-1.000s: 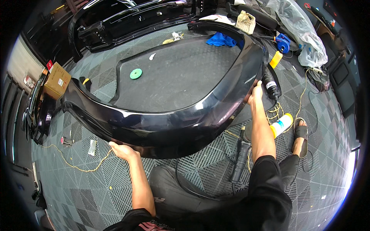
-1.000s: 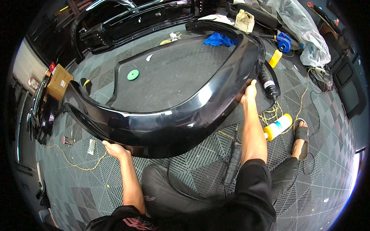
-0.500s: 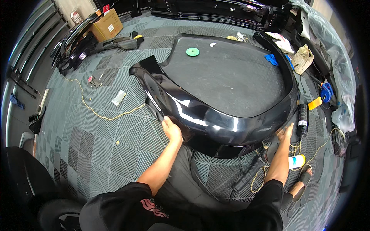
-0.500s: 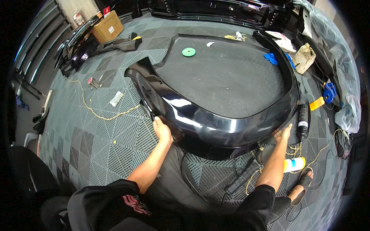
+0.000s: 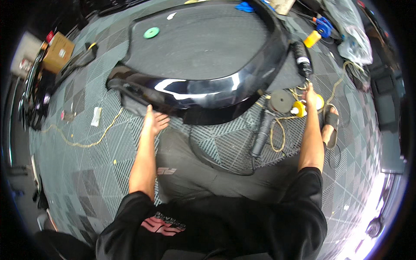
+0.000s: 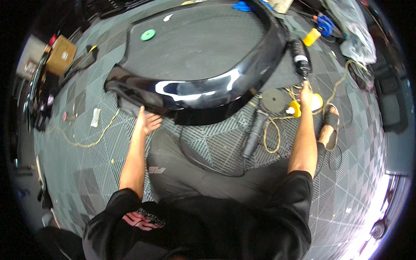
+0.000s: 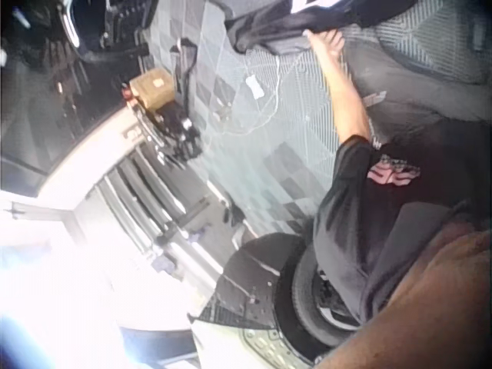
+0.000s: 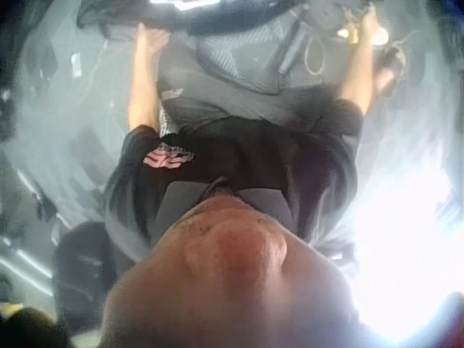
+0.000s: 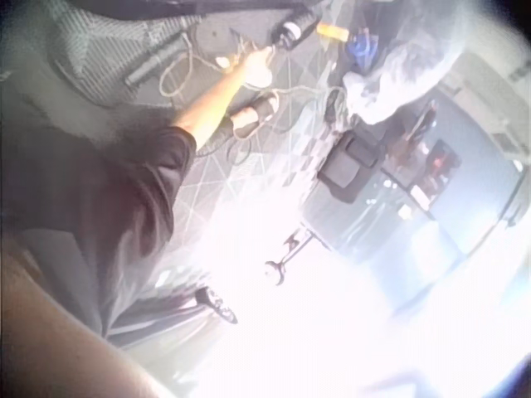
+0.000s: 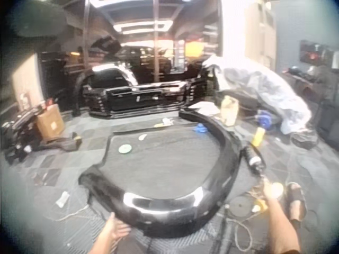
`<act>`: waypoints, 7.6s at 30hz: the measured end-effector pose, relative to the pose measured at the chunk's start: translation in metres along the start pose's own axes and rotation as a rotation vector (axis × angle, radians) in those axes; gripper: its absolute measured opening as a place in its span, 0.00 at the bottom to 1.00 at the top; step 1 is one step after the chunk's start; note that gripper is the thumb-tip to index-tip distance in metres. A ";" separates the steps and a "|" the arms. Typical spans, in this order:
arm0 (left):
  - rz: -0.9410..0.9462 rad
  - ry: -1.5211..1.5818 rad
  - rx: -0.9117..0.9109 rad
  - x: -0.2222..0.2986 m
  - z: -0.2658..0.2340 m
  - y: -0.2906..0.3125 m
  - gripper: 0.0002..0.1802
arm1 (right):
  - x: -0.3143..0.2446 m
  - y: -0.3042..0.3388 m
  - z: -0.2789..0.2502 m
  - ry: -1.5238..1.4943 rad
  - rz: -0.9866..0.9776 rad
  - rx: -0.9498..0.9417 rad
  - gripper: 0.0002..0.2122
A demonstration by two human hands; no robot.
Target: The person sits on the floor and uses a rotary polisher with a foam pad to polish a black car bumper lying on a gray interlocking tile floor. They apply a liquid from a yellow bottle and move the polisher across the bumper surface.
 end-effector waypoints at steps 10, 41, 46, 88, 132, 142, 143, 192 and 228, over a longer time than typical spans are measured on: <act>1.046 -0.848 0.201 0.237 0.155 -0.020 0.21 | -0.036 -0.065 -0.081 0.037 -0.168 0.316 0.26; 0.541 -1.926 0.386 0.151 0.309 -0.295 0.43 | -0.308 -0.446 0.021 2.162 -0.159 0.181 0.21; 0.502 -1.915 0.359 0.151 0.308 -0.292 0.45 | -0.301 -0.464 -0.003 2.220 0.015 0.177 0.24; 0.391 -1.605 0.796 0.049 -0.235 0.220 0.45 | -0.047 0.103 0.054 -0.763 -0.013 -0.241 0.31; 0.052 -1.326 0.817 -0.116 -0.257 0.239 0.46 | 0.011 0.147 0.057 -0.615 -0.239 0.101 0.35; 0.037 -1.286 0.790 -0.122 -0.261 0.242 0.46 | 0.005 0.128 0.058 -0.634 -0.214 0.046 0.37; 0.005 -1.276 0.789 -0.124 -0.264 0.240 0.46 | 0.002 0.123 0.057 -0.616 -0.214 0.056 0.37; 0.039 -1.417 0.805 -0.111 -0.237 0.238 0.47 | 0.119 0.140 -0.095 -0.593 0.533 -0.231 0.46; 0.012 -1.310 -0.350 -0.216 0.386 0.032 0.50 | 0.078 0.264 0.095 0.033 0.196 -0.336 0.34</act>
Point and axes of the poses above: each hand's wrist, its own y-axis away from the middle knuckle, its own z-axis out of the palm, x = y × z, the point moved 8 cm from there along -y, towards the middle knuckle, and after that the axes turned 14 degrees about -x, right-handed, at the moved point
